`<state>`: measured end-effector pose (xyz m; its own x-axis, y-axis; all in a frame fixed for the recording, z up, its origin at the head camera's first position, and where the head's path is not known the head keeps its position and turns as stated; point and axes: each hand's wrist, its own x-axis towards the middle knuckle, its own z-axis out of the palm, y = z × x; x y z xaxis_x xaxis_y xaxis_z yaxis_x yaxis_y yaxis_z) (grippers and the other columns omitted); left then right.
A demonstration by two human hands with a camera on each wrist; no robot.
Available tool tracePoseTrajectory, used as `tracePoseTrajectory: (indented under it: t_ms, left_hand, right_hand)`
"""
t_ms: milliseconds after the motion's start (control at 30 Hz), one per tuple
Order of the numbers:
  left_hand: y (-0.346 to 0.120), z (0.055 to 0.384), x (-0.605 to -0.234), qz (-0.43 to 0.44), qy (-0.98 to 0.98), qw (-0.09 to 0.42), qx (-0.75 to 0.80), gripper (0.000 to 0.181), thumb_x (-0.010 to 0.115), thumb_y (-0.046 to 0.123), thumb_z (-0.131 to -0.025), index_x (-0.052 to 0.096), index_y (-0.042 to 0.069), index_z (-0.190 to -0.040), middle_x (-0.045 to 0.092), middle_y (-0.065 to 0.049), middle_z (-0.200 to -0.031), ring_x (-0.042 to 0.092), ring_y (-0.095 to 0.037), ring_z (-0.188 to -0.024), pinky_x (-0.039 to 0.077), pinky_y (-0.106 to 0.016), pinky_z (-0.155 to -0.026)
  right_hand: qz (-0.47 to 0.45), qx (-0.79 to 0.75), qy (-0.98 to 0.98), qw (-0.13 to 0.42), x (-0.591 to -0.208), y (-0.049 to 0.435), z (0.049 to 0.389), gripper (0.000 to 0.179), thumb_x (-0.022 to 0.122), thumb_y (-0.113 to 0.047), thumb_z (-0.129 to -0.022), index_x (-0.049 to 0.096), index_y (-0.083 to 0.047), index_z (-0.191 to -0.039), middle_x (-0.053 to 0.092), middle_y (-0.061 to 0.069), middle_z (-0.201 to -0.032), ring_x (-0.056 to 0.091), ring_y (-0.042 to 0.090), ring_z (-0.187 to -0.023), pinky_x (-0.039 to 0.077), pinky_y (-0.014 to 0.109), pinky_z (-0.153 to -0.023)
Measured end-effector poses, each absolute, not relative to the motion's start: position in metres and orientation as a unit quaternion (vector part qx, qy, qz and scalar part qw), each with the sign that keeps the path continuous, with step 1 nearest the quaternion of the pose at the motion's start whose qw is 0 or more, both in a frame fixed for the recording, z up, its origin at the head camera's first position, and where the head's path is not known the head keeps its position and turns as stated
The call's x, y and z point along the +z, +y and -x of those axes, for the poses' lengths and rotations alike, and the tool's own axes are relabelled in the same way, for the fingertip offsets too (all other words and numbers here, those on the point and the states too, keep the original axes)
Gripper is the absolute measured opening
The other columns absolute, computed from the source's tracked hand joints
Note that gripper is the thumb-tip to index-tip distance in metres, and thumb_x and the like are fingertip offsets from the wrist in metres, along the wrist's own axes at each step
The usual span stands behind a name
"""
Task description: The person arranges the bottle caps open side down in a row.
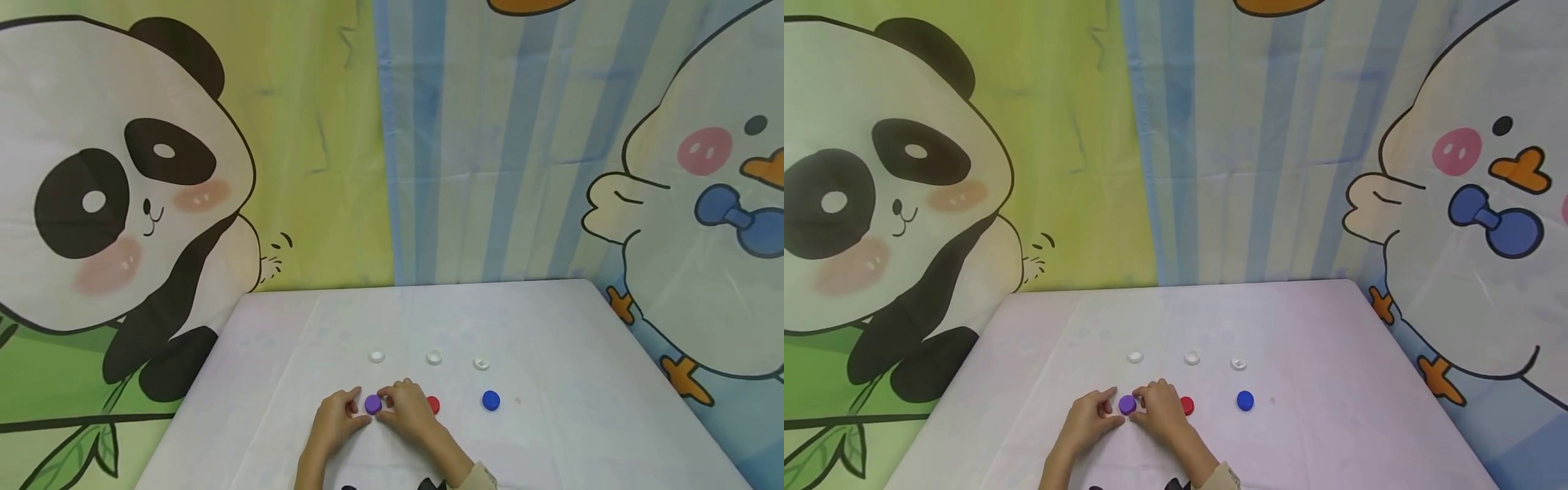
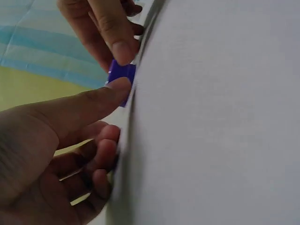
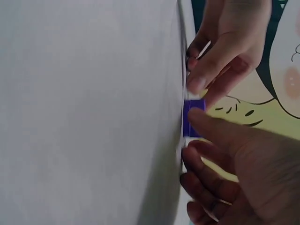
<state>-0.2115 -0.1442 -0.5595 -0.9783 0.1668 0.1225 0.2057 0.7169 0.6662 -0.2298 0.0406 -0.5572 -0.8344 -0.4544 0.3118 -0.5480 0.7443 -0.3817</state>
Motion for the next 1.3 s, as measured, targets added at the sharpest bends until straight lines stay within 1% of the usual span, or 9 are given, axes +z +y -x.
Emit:
tracePoseTrajectory:
  t_ms: [100, 200, 333, 467, 600, 800, 900, 1067, 1300]
  left_hand:
    - [-0.150, 0.216, -0.546, 0.111, -0.923, -0.021, -0.368, 0.071, 0.079, 0.021, -0.064, 0.049, -0.008, -0.122, 0.054, 0.000, -0.075, 0.045, -0.006, -0.061, 0.039, -0.020, -0.053]
    - [-0.155, 0.223, -0.533, 0.127, -0.920, -0.051, -0.367, 0.072, 0.077, 0.018, -0.066, 0.046, -0.008, -0.125, 0.057, -0.004, -0.082, 0.049, -0.008, -0.065, 0.041, -0.022, -0.056]
    - [-0.161, 0.238, -0.523, 0.126, -0.922, -0.046, -0.364, 0.065, 0.074, 0.019, -0.072, 0.047, -0.002, -0.127, 0.060, -0.007, -0.086, 0.051, -0.011, -0.068, 0.041, -0.025, -0.057]
    - [-0.166, 0.259, -0.520, 0.114, -0.919, -0.035, -0.376, 0.057, 0.071, 0.021, -0.076, 0.050, 0.005, -0.126, 0.060, -0.007, -0.089, 0.054, -0.013, -0.072, 0.043, -0.027, -0.058]
    - [-0.166, 0.278, -0.521, 0.119, -0.911, -0.033, -0.393, 0.049, 0.069, 0.022, -0.078, 0.053, 0.009, -0.123, 0.060, -0.005, -0.089, 0.056, -0.014, -0.075, 0.044, -0.028, -0.060]
    - [-0.160, 0.301, -0.533, 0.138, -0.899, -0.017, -0.415, 0.043, 0.066, 0.025, -0.081, 0.056, 0.011, -0.120, 0.060, -0.001, -0.085, 0.057, -0.014, -0.076, 0.045, -0.027, -0.061]
    - [-0.156, 0.309, -0.538, 0.151, -0.895, -0.011, -0.420, 0.042, 0.067, 0.023, -0.080, 0.057, 0.009, -0.118, 0.060, -0.002, -0.081, 0.057, -0.013, -0.072, 0.045, -0.026, -0.057]
    - [-0.150, 0.318, -0.548, 0.171, -0.896, 0.000, -0.409, 0.039, 0.070, 0.018, -0.077, 0.061, 0.006, -0.112, 0.060, -0.001, -0.074, 0.055, -0.011, -0.065, 0.044, -0.022, -0.054]
    - [-0.144, 0.323, -0.558, 0.168, -0.907, 0.026, -0.385, 0.031, 0.071, 0.022, -0.075, 0.067, 0.009, -0.103, 0.061, 0.004, -0.071, 0.052, -0.006, -0.063, 0.041, -0.020, -0.056]
  right_hand:
    - [-0.271, 0.235, -0.931, 0.073, -0.552, 0.042, 0.233, 0.039, 0.075, -0.031, -0.068, 0.068, -0.010, -0.101, 0.060, -0.010, -0.067, 0.045, 0.005, -0.064, 0.038, 0.022, -0.062]
    - [-0.263, 0.242, -0.933, 0.045, -0.545, 0.045, 0.236, 0.040, 0.073, -0.031, -0.071, 0.067, -0.009, -0.104, 0.063, -0.009, -0.068, 0.049, 0.006, -0.066, 0.041, 0.023, -0.064]
    - [-0.244, 0.270, -0.931, 0.013, -0.535, 0.051, 0.240, 0.039, 0.068, -0.031, -0.077, 0.065, -0.007, -0.108, 0.065, -0.007, -0.075, 0.053, 0.006, -0.070, 0.044, 0.024, -0.065]
    - [-0.221, 0.313, -0.924, -0.015, -0.523, 0.055, 0.246, 0.042, 0.063, -0.032, -0.082, 0.061, -0.005, -0.114, 0.067, 0.001, -0.090, 0.060, 0.012, -0.081, 0.048, 0.028, -0.069]
    - [-0.204, 0.318, -0.926, -0.011, -0.515, 0.053, 0.257, 0.046, 0.063, -0.033, -0.083, 0.057, -0.005, -0.119, 0.066, 0.007, -0.098, 0.061, 0.019, -0.089, 0.049, 0.032, -0.074]
    - [-0.187, 0.312, -0.931, 0.012, -0.515, 0.044, 0.276, 0.046, 0.067, -0.026, -0.080, 0.056, -0.003, -0.118, 0.067, 0.010, -0.093, 0.062, 0.019, -0.082, 0.049, 0.028, -0.066]
    - [-0.171, 0.320, -0.932, 0.010, -0.521, 0.040, 0.285, 0.045, 0.069, -0.022, -0.078, 0.058, -0.001, -0.116, 0.067, 0.010, -0.089, 0.062, 0.018, -0.077, 0.049, 0.028, -0.063]
    - [-0.139, 0.325, -0.935, 0.020, -0.532, 0.036, 0.297, 0.042, 0.071, -0.019, -0.075, 0.061, 0.000, -0.111, 0.066, 0.006, -0.081, 0.059, 0.013, -0.067, 0.047, 0.025, -0.059]
    - [-0.131, 0.311, -0.940, 0.040, -0.543, 0.032, 0.307, 0.036, 0.072, -0.019, -0.074, 0.065, -0.003, -0.104, 0.063, 0.000, -0.070, 0.052, 0.008, -0.059, 0.042, 0.022, -0.052]
